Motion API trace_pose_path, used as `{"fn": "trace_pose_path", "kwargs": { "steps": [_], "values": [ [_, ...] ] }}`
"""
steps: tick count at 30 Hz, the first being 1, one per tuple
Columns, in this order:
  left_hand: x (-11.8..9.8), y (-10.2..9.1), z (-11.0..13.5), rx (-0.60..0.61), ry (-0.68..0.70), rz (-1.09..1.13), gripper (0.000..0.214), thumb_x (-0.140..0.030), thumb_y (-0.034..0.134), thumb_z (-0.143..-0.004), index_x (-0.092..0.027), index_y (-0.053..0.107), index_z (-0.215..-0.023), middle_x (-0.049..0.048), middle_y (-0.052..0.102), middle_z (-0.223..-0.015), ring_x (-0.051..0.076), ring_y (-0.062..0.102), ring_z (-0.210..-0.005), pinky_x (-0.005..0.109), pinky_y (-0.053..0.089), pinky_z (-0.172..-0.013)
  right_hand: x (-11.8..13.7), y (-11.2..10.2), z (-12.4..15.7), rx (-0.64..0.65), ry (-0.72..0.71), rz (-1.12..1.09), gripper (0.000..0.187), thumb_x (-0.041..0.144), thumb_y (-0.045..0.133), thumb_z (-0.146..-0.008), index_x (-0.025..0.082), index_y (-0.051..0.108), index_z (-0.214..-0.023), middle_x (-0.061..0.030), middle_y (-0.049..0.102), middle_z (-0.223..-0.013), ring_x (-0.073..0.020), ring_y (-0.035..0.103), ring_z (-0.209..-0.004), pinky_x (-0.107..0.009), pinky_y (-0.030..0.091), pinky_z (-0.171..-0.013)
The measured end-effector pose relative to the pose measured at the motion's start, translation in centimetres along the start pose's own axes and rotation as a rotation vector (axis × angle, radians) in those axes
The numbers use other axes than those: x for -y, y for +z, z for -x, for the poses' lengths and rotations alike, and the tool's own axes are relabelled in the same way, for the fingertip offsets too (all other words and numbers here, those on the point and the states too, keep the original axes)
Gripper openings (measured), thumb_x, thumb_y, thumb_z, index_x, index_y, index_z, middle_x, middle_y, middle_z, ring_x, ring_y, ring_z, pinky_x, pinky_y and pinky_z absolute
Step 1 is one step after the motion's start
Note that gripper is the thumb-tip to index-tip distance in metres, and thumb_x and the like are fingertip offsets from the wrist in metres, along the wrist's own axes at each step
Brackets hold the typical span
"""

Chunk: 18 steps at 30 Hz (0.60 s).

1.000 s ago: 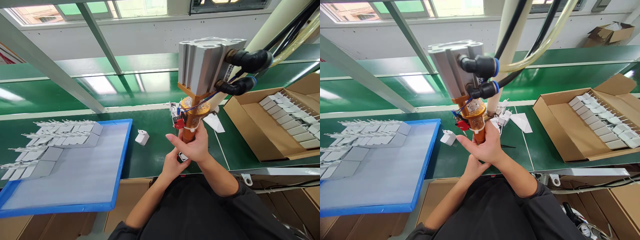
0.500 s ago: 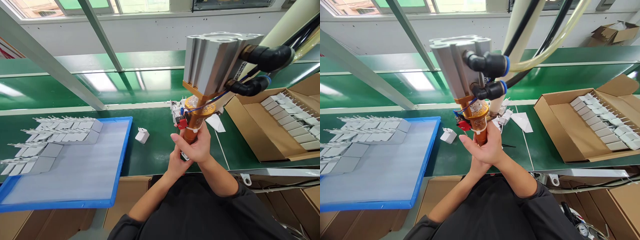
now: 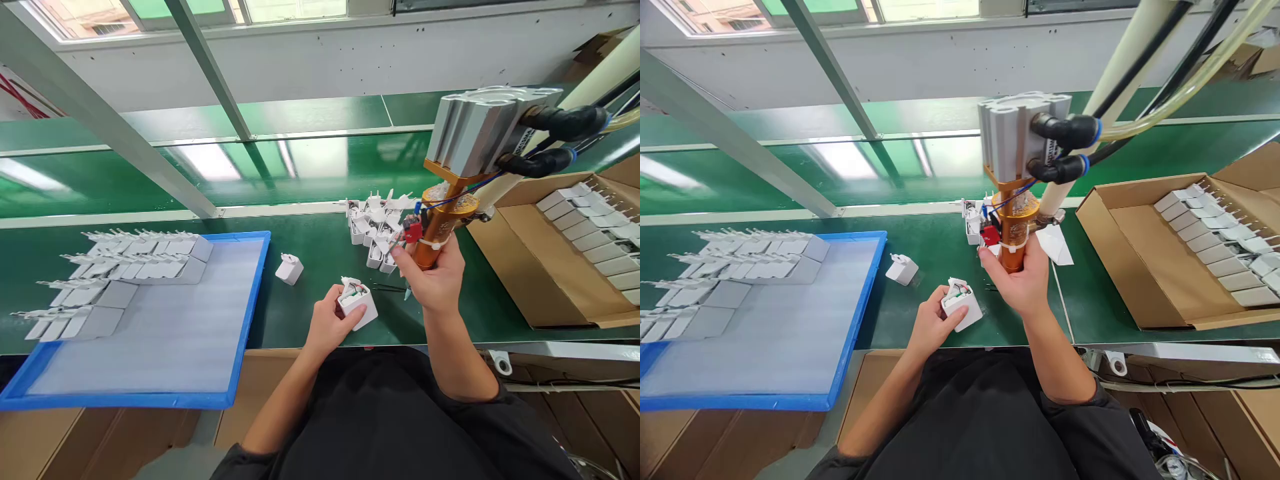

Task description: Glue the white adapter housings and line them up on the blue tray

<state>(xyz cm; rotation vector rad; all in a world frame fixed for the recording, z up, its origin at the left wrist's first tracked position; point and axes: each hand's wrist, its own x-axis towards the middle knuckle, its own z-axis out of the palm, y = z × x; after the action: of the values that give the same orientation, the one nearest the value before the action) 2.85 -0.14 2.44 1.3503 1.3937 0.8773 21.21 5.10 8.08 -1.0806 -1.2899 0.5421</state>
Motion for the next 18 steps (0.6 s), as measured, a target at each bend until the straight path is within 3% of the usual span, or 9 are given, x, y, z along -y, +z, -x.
{"fn": "trace_pose_path", "kwargs": {
  "steps": [7, 14, 18],
  "values": [
    [-0.1, 0.0, 0.3, 0.05, -0.027, 0.057, 0.033, -0.043, 0.072, -0.077, -0.018, 0.061, -0.095, -0.0014, 0.068, -0.076, 0.013, 0.061, -0.063, 0.02, 0.047, -0.059, -0.8, -0.9, -0.7, -0.024, -0.012, 0.028, 0.036, 0.039, 0.076, -0.081, 0.022, 0.058, -0.107, 0.0064, 0.052, -0.061, -0.0118, 0.045, -0.047, -0.03, 0.043, -0.049],
    [-0.4, 0.1, 0.4, 0.051, -0.007, 0.062, 0.032, -0.041, 0.073, -0.076, -0.019, 0.061, -0.096, -0.0014, 0.069, -0.077, 0.013, 0.061, -0.063, 0.02, 0.049, -0.06, -1.3, -1.4, -0.7, -0.026, 0.019, 0.064, 0.032, 0.043, 0.076, -0.081, 0.023, 0.054, -0.092, 0.0049, 0.053, -0.062, -0.0124, 0.047, -0.05, -0.03, 0.043, -0.05],
    [-0.5, 0.2, 0.4, 0.057, 0.003, 0.035, 0.033, -0.041, 0.072, -0.076, -0.018, 0.06, -0.096, -0.001, 0.068, -0.077, 0.013, 0.06, -0.064, 0.02, 0.05, -0.061, -1.5, -1.5, -0.6, -0.018, 0.021, 0.067, 0.031, 0.042, 0.075, -0.082, 0.022, 0.054, -0.093, 0.0042, 0.054, -0.064, -0.0125, 0.048, -0.051, -0.03, 0.043, -0.051]
  ]
}}
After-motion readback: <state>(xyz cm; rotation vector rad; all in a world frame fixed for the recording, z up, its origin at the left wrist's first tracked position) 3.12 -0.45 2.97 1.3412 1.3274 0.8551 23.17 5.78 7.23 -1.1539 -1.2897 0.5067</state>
